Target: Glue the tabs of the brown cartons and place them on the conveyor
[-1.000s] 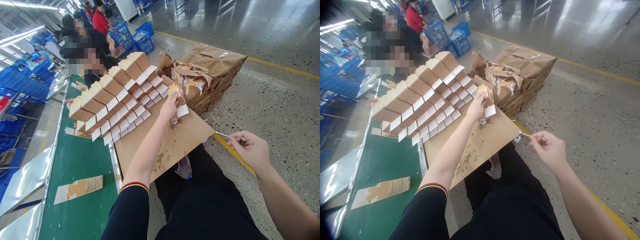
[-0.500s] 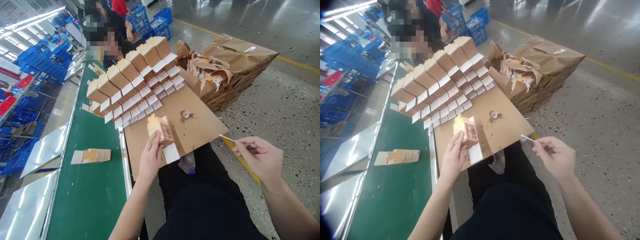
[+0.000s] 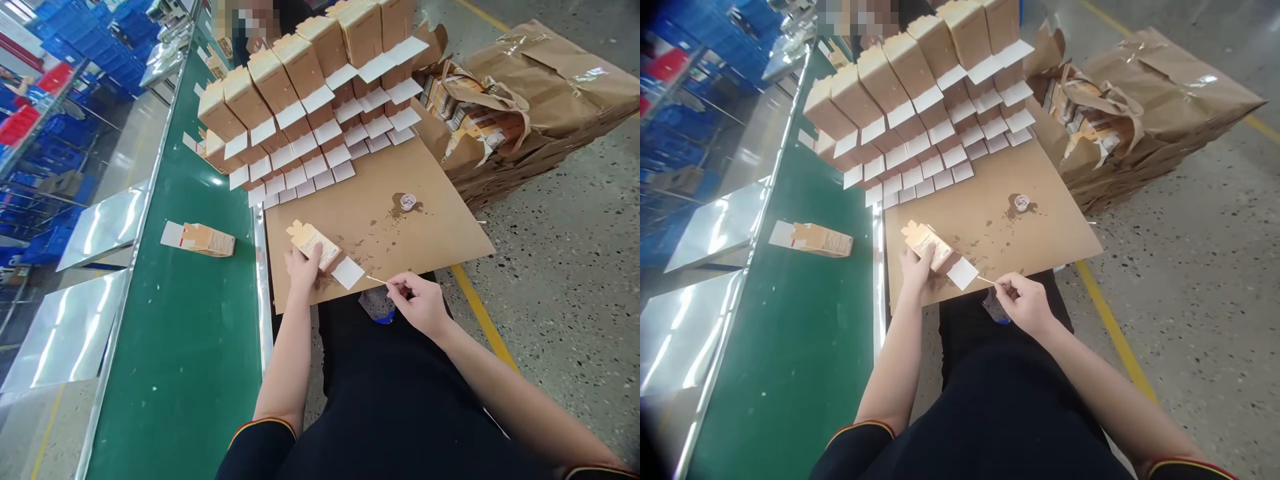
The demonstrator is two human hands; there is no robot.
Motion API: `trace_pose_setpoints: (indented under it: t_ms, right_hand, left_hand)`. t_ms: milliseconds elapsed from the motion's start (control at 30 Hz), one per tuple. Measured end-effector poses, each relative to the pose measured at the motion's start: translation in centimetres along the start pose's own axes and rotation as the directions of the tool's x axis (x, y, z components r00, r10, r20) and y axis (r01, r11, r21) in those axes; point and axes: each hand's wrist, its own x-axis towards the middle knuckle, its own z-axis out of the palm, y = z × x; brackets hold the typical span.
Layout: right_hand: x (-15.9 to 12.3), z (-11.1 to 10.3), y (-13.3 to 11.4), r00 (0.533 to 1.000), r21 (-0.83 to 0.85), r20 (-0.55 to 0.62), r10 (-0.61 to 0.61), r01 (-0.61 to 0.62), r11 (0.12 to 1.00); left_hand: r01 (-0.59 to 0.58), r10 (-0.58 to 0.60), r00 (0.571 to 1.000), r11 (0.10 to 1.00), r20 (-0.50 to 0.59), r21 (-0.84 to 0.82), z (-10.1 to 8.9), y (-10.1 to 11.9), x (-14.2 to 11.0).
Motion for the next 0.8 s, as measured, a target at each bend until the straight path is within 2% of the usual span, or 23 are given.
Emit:
trace_pose_setpoints:
  t_ms: [100, 200, 267, 433, 567, 667, 800]
  right_hand:
    - [-0.1, 1.6, 0.4, 0.993, -0.067, 0.002, -0.114, 0.114, 0.991]
    - [-0.3, 3.0, 1.0, 0.975, -0.129, 0.035, -0.221, 0.224, 0.966]
    - [-0.7, 3.5, 1.4, 0.969, -0.143, 0.071, -0.237, 0.246, 0.959]
    - [-1.5, 3.6, 2.2, 0.976, -0.106, 0.129, -0.175, 0.189, 0.976]
    - [-1.6, 3.5, 2.6, 0.983, -0.134, 0.153, -0.099, 0.120, 0.984]
    - [-1.3, 3.1, 2.7, 0.991, -0.141, 0.114, -0.070, 0.086, 0.986]
    - [-1.3, 1.2, 2.3, 1.000, -0.136, -0.015, 0.016, -0.018, 0.990]
  left_hand:
    - [0.083, -0.083, 0.996, 0.997, 0.031, 0.002, 1.4, 1.2, -0.3]
    - [0.043, -0.042, 0.998, 0.999, 0.043, -0.023, 1.9, 1.0, -1.0]
    - [-0.007, 0.010, 0.998, 0.998, 0.057, -0.067, 1.9, 0.5, -1.1]
    - [-0.116, 0.136, 0.989, 0.955, 0.054, -0.274, 2.2, -0.2, -1.2]
    - [-0.108, 0.129, 0.991, 0.927, 0.035, -0.359, 2.3, 0.2, -1.5]
    - [-0.133, 0.166, 0.985, 0.913, 0.053, -0.386, 2.2, 0.7, -2.1]
    - [-0.258, 0.277, 0.961, 0.873, -0.015, -0.413, 2.2, 1.0, -4.1]
